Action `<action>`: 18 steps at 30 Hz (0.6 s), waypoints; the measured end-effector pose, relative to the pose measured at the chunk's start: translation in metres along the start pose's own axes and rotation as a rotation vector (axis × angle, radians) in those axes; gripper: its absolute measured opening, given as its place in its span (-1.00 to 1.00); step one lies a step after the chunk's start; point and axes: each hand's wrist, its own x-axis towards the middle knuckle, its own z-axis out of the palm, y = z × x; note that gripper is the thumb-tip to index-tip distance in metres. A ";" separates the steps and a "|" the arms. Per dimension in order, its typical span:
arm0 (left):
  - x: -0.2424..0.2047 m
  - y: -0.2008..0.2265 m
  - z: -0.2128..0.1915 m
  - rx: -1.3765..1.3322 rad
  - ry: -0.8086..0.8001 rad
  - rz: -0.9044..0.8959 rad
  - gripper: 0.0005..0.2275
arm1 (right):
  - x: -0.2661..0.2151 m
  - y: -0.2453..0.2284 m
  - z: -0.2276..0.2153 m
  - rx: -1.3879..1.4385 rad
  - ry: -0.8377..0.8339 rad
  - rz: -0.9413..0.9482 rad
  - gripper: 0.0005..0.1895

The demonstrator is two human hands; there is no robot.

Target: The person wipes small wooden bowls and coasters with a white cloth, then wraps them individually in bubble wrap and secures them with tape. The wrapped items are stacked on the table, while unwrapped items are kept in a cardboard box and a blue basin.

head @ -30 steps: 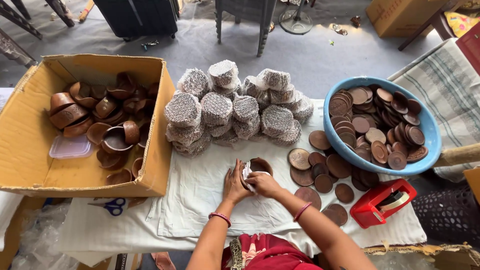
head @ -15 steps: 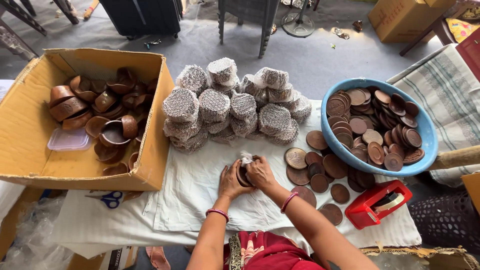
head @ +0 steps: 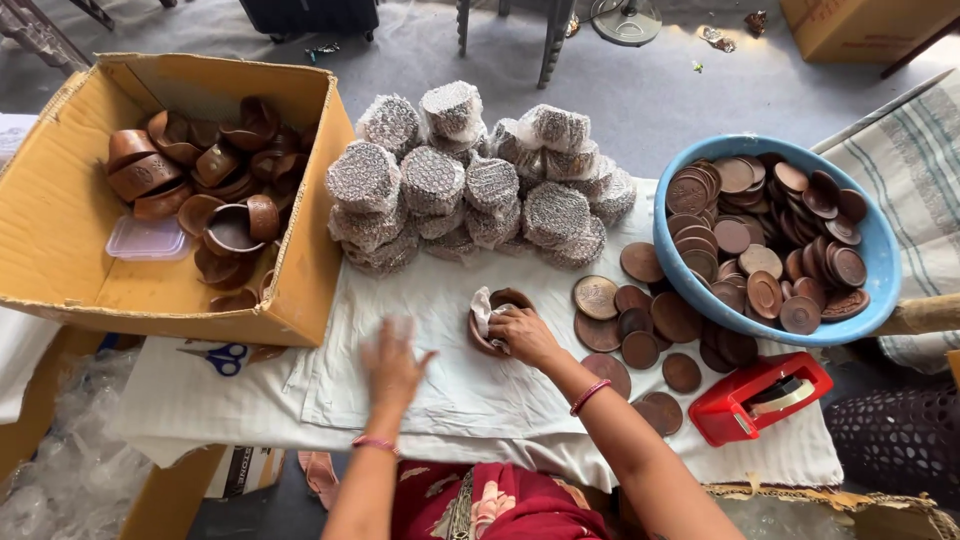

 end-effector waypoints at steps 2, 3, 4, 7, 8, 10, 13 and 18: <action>-0.035 -0.046 -0.016 0.057 -0.007 -0.122 -0.20 | -0.005 0.000 0.004 -0.020 -0.014 0.022 -0.62; -0.052 -0.069 -0.024 0.114 -0.012 -0.246 -0.22 | -0.005 0.001 0.005 -0.041 -0.027 0.042 -0.63; -0.066 -0.084 -0.023 0.114 -0.007 -0.249 -0.22 | -0.007 0.002 0.009 -0.043 -0.025 0.037 -0.63; -0.093 -0.112 -0.033 0.032 0.044 -0.199 -0.24 | -0.008 -0.001 0.010 -0.079 0.063 0.014 -0.68; -0.094 -0.109 -0.045 0.138 -0.120 -0.311 -0.24 | -0.009 -0.004 0.004 -0.071 0.062 0.010 -0.69; -0.078 -0.085 -0.074 0.243 -0.266 -0.415 -0.23 | -0.007 -0.012 -0.012 -0.072 0.076 0.009 -0.70; -0.035 -0.033 -0.095 0.397 -0.400 -0.311 -0.21 | -0.001 -0.017 -0.017 0.056 -0.006 0.237 -0.63; 0.034 0.060 -0.040 -0.500 -0.233 0.312 0.17 | 0.013 0.001 0.026 -0.064 0.062 0.397 -0.58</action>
